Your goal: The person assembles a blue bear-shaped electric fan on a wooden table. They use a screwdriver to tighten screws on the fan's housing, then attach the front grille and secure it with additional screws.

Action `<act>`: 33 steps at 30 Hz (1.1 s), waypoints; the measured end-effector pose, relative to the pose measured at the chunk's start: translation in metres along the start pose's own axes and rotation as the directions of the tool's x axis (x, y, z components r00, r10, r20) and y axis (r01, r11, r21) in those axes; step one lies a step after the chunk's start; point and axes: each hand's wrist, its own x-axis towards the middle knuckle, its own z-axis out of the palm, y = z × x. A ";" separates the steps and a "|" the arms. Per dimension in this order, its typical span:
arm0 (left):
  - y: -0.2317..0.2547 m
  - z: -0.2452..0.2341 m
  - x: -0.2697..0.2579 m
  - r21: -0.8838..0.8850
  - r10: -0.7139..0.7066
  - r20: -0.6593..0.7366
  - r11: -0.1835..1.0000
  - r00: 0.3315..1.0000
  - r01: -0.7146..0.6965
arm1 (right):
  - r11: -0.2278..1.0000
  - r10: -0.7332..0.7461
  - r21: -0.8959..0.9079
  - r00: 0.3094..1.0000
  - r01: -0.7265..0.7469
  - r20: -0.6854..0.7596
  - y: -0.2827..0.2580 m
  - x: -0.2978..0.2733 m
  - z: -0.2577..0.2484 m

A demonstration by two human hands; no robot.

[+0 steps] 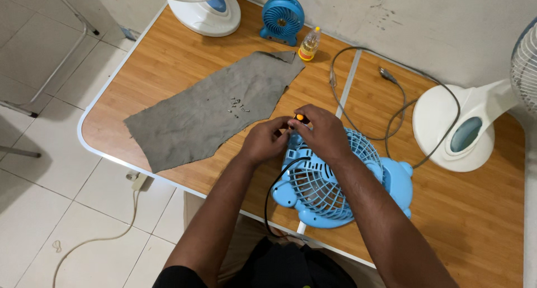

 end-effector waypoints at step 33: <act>-0.002 -0.003 0.005 -0.118 0.102 0.024 0.988 0.994 -0.099 | 0.985 -0.117 0.129 0.993 0.113 0.025 0.011 -0.002 -0.001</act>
